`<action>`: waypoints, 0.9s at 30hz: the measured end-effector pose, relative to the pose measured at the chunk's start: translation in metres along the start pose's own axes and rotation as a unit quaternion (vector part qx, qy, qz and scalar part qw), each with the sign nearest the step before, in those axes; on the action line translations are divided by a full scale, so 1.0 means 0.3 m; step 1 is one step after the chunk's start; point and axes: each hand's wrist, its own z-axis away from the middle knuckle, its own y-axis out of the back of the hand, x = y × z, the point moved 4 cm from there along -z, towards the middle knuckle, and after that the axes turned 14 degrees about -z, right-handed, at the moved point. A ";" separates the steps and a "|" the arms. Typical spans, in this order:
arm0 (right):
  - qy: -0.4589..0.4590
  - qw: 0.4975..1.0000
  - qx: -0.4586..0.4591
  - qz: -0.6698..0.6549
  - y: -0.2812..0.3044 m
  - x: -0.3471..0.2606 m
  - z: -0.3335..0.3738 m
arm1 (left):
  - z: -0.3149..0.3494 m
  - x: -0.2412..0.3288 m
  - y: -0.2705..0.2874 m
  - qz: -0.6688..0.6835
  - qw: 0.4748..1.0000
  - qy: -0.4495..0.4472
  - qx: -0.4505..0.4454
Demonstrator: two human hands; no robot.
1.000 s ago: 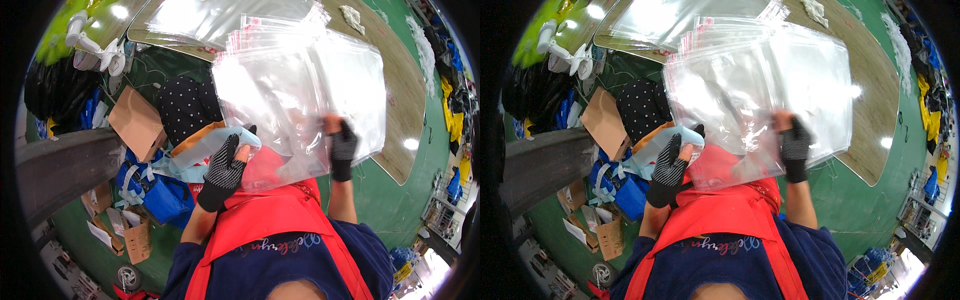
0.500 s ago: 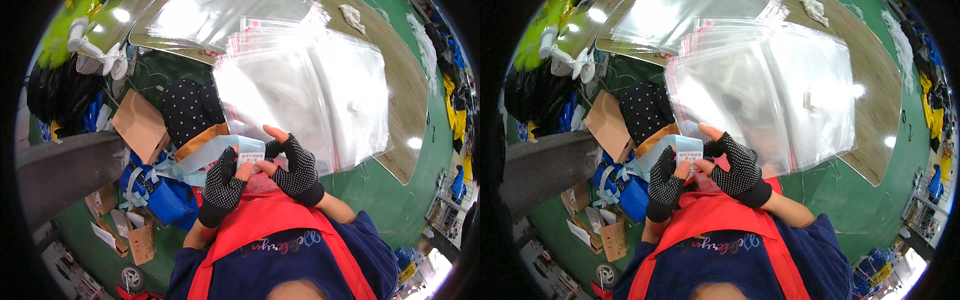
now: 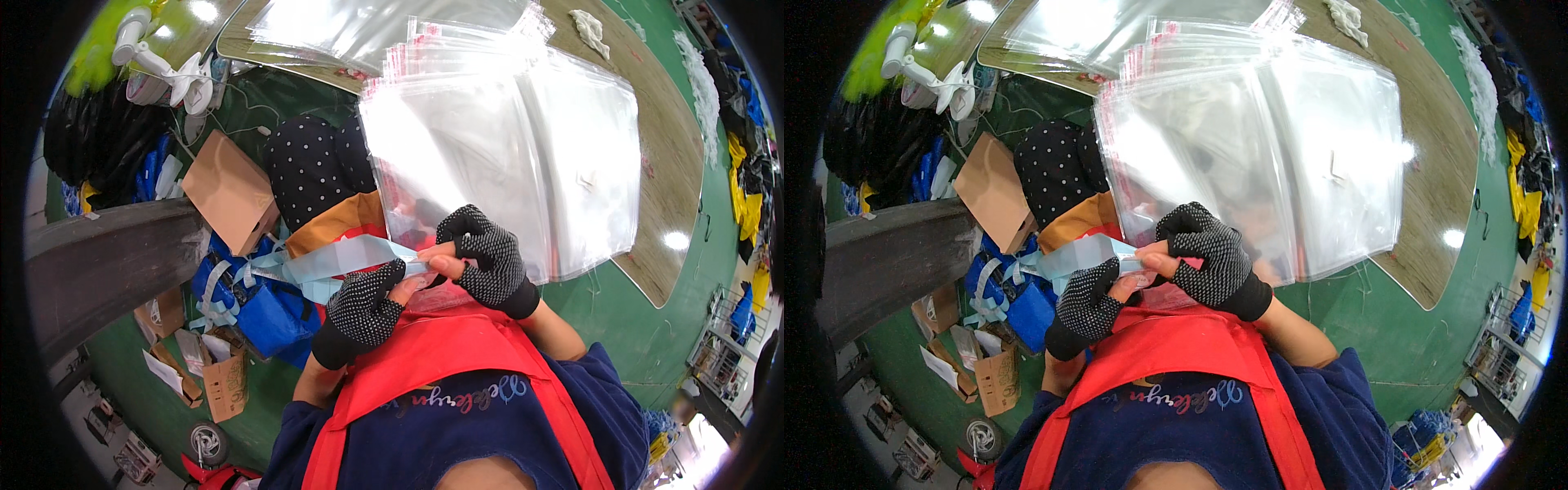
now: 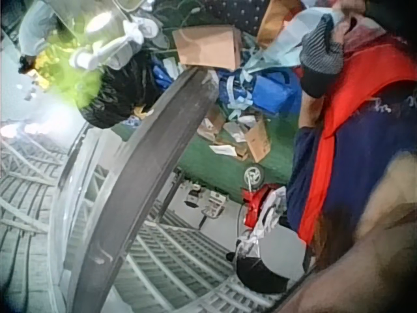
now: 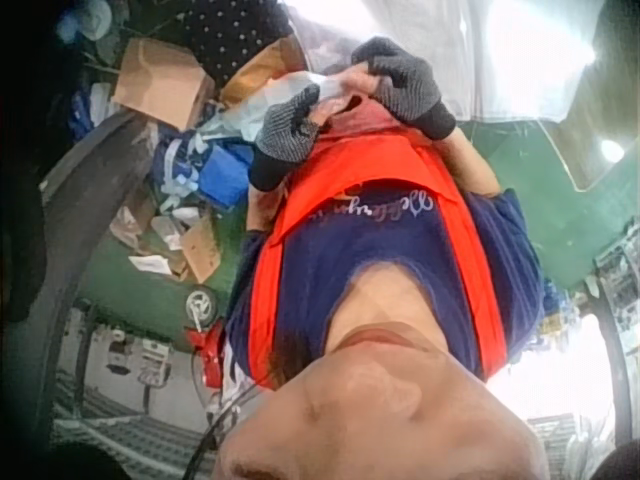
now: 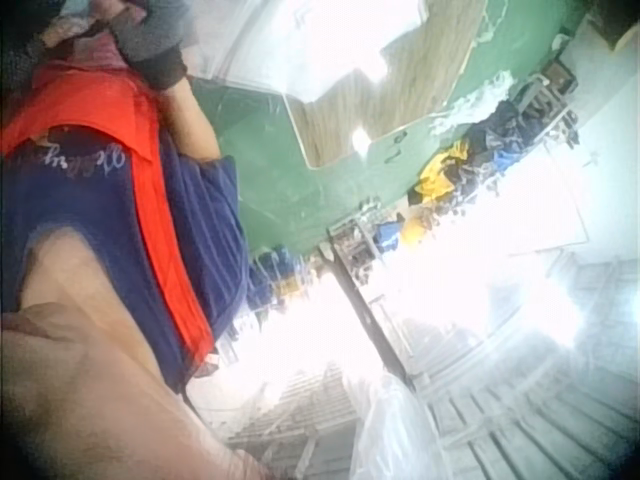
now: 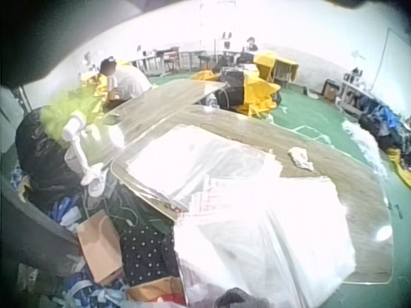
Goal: The person places small items into clear plastic bags, seals them, and stacks them on a table. They then wipe the table surface with a cloth and discard the cloth into a bin.
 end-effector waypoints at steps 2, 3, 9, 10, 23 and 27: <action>-0.034 0.992 0.088 -0.078 0.047 0.046 -0.003 | -0.005 -0.019 0.003 0.077 0.997 0.018 0.001; -0.051 0.983 0.132 -0.116 0.070 0.074 -0.008 | -0.002 -0.040 0.003 0.115 0.993 0.027 0.003; 0.162 0.882 0.119 0.427 0.112 0.150 -0.021 | 0.141 -0.415 0.237 0.179 0.896 0.220 0.341; 0.142 0.890 0.104 0.421 0.120 0.153 -0.012 | 0.205 -0.598 0.296 0.144 0.895 0.212 0.366; 0.105 0.933 0.080 0.335 0.010 0.127 0.044 | 0.043 -0.170 0.131 0.420 0.883 0.159 0.136; 0.004 0.976 0.140 0.165 0.057 0.150 0.054 | -0.017 -0.121 0.054 0.461 0.875 0.101 0.107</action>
